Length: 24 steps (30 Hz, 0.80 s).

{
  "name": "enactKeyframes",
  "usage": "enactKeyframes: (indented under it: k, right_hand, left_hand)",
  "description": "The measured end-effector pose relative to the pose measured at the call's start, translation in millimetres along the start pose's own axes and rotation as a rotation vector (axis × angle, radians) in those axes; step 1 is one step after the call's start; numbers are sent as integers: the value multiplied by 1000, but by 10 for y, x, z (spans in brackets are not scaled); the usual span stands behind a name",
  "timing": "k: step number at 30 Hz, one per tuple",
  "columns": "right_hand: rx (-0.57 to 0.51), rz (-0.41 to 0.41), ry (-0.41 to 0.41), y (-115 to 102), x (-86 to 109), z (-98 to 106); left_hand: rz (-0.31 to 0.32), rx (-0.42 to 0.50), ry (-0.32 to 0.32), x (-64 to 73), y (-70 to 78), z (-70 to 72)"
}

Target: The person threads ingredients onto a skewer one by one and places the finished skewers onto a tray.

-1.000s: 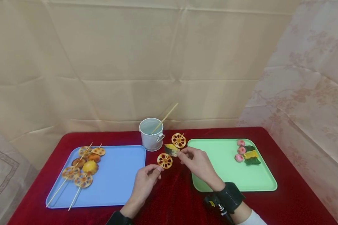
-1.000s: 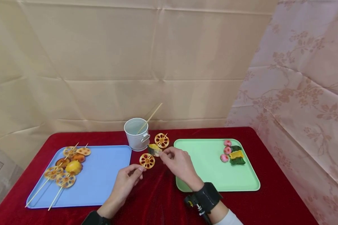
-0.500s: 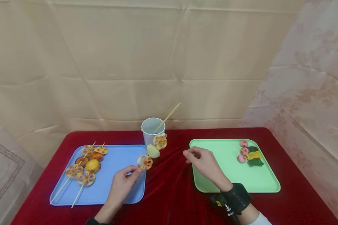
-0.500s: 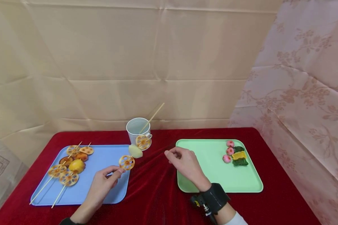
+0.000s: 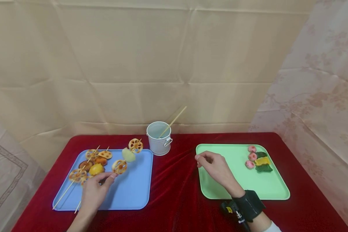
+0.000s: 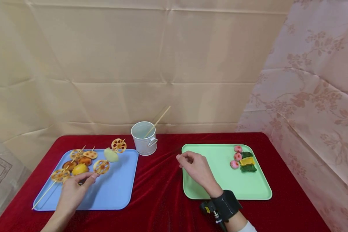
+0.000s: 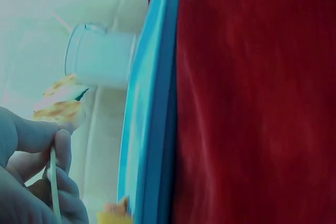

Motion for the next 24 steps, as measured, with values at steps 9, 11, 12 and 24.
enactKeyframes:
  k: [9, 11, 12, 24]
  right_hand:
    - [-8, -10, -10, 23, 14, -15]
    - [-8, -11, -12, 21, 13, -17]
    - [-8, -12, -13, 21, 12, -18]
    - [-4, -4, -25, 25, 12, -25]
  left_hand:
    - [15, -146, -30, -49, -205, 53]
    - [18, -166, -65, -58, -234, 35]
    - [20, -173, -77, -63, -247, 28]
    - [-74, -288, -258, -90, -237, -125]
Point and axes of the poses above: each hand's wrist, its own x-axis away from the middle knuckle, its own z-axis out of the back of the hand, y = z × x, the point moved 8 cm from there along -x, towards the middle knuckle, and after that the axes turned 14 degrees about -x, right-handed, at the moved point
